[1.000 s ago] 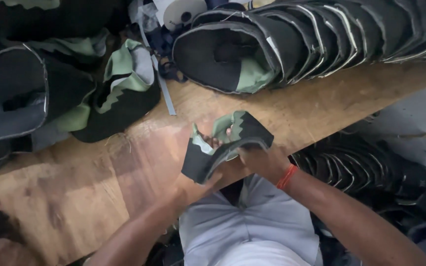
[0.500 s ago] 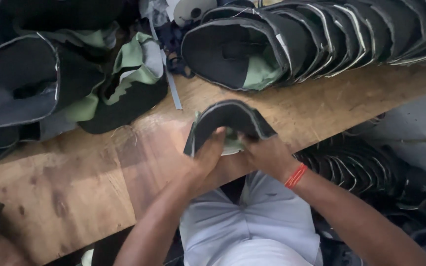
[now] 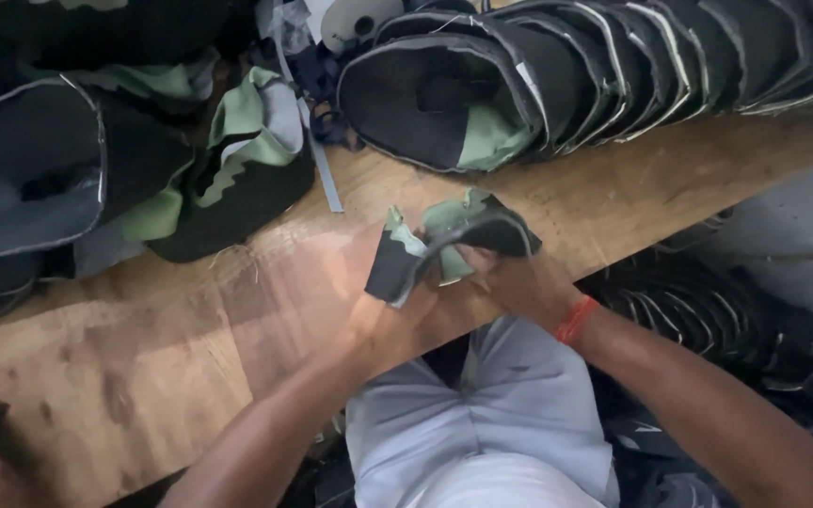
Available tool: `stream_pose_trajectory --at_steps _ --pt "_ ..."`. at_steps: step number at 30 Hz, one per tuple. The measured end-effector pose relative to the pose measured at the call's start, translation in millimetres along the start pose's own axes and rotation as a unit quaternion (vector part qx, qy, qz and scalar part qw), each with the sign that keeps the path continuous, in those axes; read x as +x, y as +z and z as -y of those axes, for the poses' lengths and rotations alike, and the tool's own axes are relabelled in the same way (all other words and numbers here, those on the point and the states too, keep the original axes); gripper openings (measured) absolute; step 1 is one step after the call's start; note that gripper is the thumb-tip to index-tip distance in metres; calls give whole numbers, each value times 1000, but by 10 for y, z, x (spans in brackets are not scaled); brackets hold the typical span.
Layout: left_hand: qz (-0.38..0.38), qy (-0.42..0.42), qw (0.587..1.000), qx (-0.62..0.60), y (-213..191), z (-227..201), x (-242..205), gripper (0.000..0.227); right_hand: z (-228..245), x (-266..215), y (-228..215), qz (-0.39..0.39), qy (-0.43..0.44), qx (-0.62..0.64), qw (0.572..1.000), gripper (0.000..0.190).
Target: Inspecting and turning shoe upper components right-side out and stacking them.
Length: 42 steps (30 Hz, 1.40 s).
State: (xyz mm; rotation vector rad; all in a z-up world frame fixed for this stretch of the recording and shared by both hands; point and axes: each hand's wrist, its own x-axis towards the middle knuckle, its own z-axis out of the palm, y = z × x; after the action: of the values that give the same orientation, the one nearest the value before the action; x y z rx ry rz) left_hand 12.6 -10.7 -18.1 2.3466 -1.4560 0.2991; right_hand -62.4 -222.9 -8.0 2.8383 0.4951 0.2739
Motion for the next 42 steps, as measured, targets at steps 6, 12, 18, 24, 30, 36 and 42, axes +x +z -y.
stream_pose_trajectory --at_steps 6,12,18,24,30,36,42 --pt "-102 14 984 -146 -408 -185 68 49 -173 -120 35 -120 -60 169 977 62" --pt "-123 16 992 0 -39 -202 227 40 -240 -91 -197 -18 32 424 905 57" --pt "-30 -120 983 -138 1045 73 -252 27 -57 -229 152 -35 -80 147 985 8" --pt "-2 108 967 230 79 -218 -68 46 62 -45 302 -77 85 250 961 31" --pt "30 -99 960 -260 24 -142 -170 46 -25 -113 694 -56 163 296 940 28" --pt "170 30 983 64 -114 -71 -100 39 -267 -266 635 -56 154 246 955 28" --pt "116 20 992 40 402 278 40 42 -100 9 -358 -13 160 551 819 45"
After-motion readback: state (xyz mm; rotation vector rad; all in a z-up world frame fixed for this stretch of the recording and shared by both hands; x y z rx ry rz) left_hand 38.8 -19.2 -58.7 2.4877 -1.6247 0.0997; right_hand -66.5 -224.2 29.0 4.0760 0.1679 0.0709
